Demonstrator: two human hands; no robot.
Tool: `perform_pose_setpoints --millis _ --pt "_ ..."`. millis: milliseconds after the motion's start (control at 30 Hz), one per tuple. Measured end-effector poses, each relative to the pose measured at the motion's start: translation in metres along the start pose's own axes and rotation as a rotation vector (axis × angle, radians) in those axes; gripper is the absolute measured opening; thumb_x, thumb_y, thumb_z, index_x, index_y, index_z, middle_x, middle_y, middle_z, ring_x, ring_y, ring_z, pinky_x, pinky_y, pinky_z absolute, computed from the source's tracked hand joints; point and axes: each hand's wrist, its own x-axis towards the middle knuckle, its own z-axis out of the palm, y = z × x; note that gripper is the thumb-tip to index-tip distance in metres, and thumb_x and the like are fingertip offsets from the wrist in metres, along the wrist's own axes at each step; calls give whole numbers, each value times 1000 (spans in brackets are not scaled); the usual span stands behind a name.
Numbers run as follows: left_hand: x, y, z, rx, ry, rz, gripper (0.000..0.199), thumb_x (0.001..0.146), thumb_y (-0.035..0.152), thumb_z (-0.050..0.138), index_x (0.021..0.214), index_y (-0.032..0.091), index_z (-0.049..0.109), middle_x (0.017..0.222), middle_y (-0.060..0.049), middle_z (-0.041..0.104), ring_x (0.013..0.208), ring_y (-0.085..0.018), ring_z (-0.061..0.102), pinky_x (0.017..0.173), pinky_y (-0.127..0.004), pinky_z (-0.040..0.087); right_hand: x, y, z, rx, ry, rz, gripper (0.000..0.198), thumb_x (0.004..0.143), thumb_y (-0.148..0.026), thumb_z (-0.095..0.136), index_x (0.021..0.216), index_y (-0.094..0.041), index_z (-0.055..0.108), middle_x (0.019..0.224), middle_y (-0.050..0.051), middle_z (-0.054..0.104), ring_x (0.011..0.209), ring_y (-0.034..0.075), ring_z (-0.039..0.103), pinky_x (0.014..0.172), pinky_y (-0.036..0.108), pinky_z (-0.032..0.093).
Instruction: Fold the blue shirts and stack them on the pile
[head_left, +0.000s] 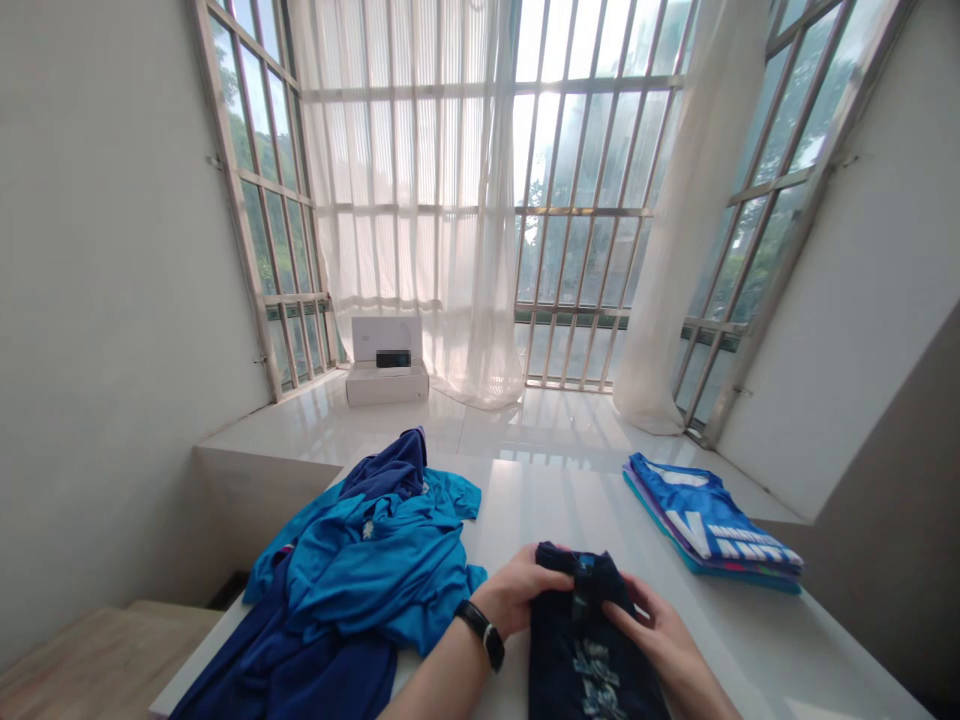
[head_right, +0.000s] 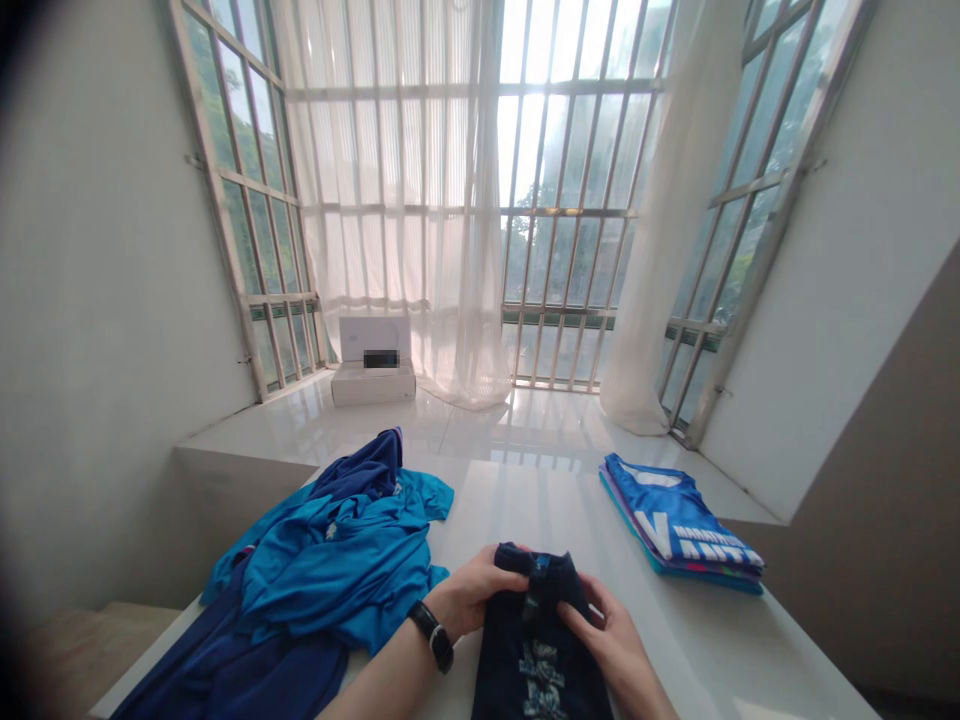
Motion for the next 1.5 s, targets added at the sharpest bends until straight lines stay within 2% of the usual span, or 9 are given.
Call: perform_pose_setpoints --millis 133,267,433,633,800,933,1067,1300,1500 --pt "-1 0 0 -68 13 24 45 46 4 74 89 16 68 75 -3 72 69 -18 66 71 -30 52 -13 -11 6 100 19 54 59 56 -56 86 104 -23 73 107 9 78 106 36 69 94 48 54" --pt "-5 4 -1 -140 -73 66 43 53 4 75 94 16 67 80 -4 73 72 -19 69 70 -28 53 -32 -31 9 46 -134 154 60 57 -55 86 104 -20 75 108 10 78 110 38 67 100 50 51" --pt "-4 12 -6 -276 23 132 43 66 10 79 107 16 68 86 -8 77 75 -22 74 73 -31 58 -50 -34 9 162 -240 262 62 57 -51 88 108 -18 74 98 10 79 97 37 72 91 50 55" --pt "5 22 -15 -432 87 241 25 78 14 75 101 5 72 88 -16 78 82 -27 76 81 -35 60 -54 -31 31 608 -25 272 44 69 -40 85 105 -17 74 103 8 79 94 26 73 83 35 58" --pt "11 27 -19 -496 205 292 16 82 13 69 97 7 74 89 -14 79 77 -24 76 80 -35 61 -59 -45 66 894 18 281 64 74 -48 80 131 -25 62 118 8 76 96 27 72 79 41 59" --pt "12 29 -22 -536 227 294 17 81 12 68 97 8 74 86 -13 79 82 -26 76 85 -37 60 -59 -48 87 856 51 208 89 67 -39 88 145 -34 46 125 7 72 108 28 70 90 45 57" --pt "10 29 -23 -563 223 249 13 81 12 69 92 8 74 87 -14 78 89 -29 76 90 -40 59 -54 -42 91 786 141 201 99 62 -33 92 148 -35 42 117 4 76 109 27 71 95 42 56" --pt "9 26 -21 -592 275 209 16 87 10 60 98 9 72 92 -14 79 94 -30 75 93 -44 59 -48 -47 86 828 62 305 82 73 -36 85 145 -25 47 118 5 76 113 25 69 99 38 57" --pt "9 25 -20 -560 271 231 17 87 10 62 101 10 72 92 -13 79 93 -28 75 92 -40 59 -33 -45 87 834 60 311 73 66 -23 88 132 -12 59 99 9 81 95 27 76 96 39 58"
